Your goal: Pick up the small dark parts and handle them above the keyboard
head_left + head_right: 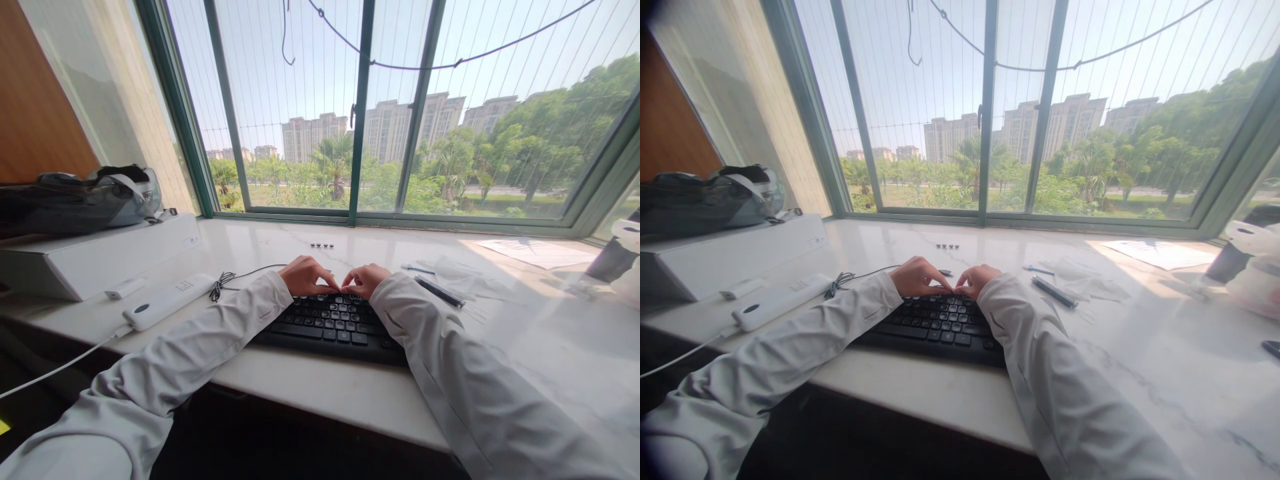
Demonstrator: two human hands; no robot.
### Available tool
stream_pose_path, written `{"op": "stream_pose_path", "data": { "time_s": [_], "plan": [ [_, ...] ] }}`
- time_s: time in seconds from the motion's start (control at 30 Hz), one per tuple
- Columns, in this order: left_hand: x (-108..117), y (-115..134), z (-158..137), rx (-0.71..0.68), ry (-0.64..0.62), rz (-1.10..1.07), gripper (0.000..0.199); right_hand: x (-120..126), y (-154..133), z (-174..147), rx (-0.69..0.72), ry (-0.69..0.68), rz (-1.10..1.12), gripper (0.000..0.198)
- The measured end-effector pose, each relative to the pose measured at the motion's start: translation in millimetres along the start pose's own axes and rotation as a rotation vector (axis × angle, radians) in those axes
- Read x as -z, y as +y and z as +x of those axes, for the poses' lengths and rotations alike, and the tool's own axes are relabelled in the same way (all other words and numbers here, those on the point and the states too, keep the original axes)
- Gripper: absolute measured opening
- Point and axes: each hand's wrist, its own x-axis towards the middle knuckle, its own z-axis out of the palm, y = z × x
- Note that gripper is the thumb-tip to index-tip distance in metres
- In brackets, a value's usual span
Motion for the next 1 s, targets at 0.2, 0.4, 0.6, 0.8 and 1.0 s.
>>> {"op": "stream_pose_path", "data": {
  "time_s": [0.2,0.4,0.6,0.8,1.0],
  "plan": [
    [1,1,0,0.002,-0.008,0.007,0.022,-1,0,1,-0.012,-0.004,0.000,0.031],
    [1,2,0,0.004,-0.007,0.035,0.023,-1,-2,-1,0.005,0.008,0.019,0.032],
    [1,2,0,-0.002,-0.023,0.008,0.020,2,-6,-2,-0.021,-0.017,-0.035,0.030],
    [6,9,-3,-0.021,-0.033,-0.002,0.021,8,-10,-8,0.037,0.020,-0.137,0.024],
    [9,14,-3,-0.085,-0.048,0.058,0.023,15,-16,-21,0.146,0.055,-0.289,0.025]
  ]
}}
